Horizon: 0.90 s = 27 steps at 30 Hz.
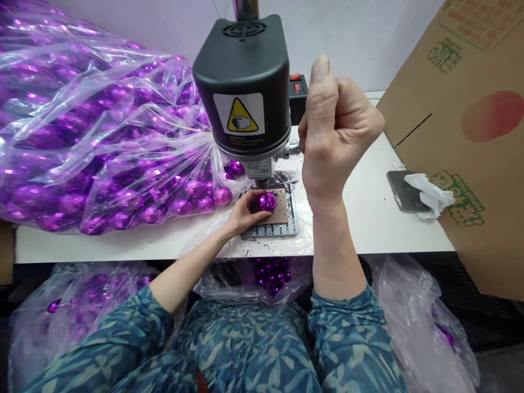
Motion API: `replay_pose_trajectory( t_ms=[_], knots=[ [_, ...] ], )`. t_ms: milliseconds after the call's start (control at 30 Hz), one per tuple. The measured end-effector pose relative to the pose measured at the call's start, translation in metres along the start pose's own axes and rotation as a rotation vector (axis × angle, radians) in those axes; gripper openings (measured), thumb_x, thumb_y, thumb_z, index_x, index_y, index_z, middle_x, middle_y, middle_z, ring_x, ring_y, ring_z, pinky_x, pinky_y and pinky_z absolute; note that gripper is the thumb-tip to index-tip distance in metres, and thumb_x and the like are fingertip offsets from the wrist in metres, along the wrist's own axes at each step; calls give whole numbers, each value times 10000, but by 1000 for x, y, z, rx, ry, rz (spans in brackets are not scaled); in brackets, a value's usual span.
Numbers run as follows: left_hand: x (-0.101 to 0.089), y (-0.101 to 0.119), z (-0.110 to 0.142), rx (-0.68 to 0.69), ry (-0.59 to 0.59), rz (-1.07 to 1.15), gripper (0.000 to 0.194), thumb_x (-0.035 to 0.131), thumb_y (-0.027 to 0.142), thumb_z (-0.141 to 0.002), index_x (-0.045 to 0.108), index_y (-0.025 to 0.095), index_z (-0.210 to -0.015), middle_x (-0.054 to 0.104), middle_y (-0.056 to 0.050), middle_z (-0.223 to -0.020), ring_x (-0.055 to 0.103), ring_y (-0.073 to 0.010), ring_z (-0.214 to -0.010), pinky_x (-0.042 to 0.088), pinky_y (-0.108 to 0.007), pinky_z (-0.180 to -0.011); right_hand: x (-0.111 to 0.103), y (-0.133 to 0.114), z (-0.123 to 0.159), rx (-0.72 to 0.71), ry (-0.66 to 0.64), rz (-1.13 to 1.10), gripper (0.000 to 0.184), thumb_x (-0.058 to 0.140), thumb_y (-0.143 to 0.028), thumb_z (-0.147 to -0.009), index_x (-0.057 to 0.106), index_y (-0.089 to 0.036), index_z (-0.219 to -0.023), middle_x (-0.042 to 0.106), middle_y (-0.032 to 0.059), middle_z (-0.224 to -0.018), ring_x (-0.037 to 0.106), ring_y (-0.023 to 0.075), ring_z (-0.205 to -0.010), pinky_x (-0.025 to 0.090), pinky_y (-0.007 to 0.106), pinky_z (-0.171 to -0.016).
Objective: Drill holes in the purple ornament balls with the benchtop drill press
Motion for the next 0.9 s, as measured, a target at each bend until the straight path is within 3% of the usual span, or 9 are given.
replay_pose_trajectory(
  t_ms=[133,267,367,467,633,900],
  knots=[
    [-1,1,0,21,-11,-31,595,904,324,-813,611,184,-1312,747,-145,-1291,738,-304,-1215,592,-522,-1097,-6,-4,16,-28,77,-51,546,615,-456,-938,318,-209,-553,304,-60,-443,283,37,-385,218,293,-456],
    [-1,1,0,7,-13,-40,613,912,328,-812,602,185,-1322,744,-146,-1309,733,-300,-1224,591,-508,-1096,-13,-6,34,-21,110,33,567,576,-473,-972,266,-212,-576,246,-66,-458,298,20,-383,255,246,-431],
    [0,-1,0,11,-6,-37,619,921,325,-802,604,186,-1315,746,-143,-1304,734,-297,-1220,586,-508,-1100,-16,-2,42,-103,115,36,582,528,-463,-1002,187,-204,-608,179,-71,-461,266,-7,-377,258,183,-420],
    [0,-3,0,15,-4,-33,613,919,327,-801,605,190,-1309,750,-137,-1290,739,-293,-1205,587,-506,-1095,-18,8,45,-219,116,-77,554,513,-347,-1015,188,-175,-601,164,-69,-448,247,-21,-366,242,141,-398],
    [0,-4,0,9,-1,-19,611,919,360,-801,610,189,-1299,744,-140,-1299,729,-300,-1221,571,-520,-1110,-25,19,52,-354,51,-154,487,474,-194,-996,226,-155,-579,173,-64,-439,242,-15,-357,263,136,-374],
    [0,-2,1,-5,12,8,603,923,340,-788,613,186,-1281,748,-141,-1288,731,-304,-1218,564,-530,-1117,-25,22,53,-474,37,-190,417,455,-160,-978,225,-166,-631,180,-78,-440,210,-11,-340,258,140,-364]
  ],
)
Point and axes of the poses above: each hand's wrist, its own z-axis away from the middle knuckle, its own x-axis out of the palm, y = z × x, the point moved 1 cm from there along -z, towards the middle knuckle
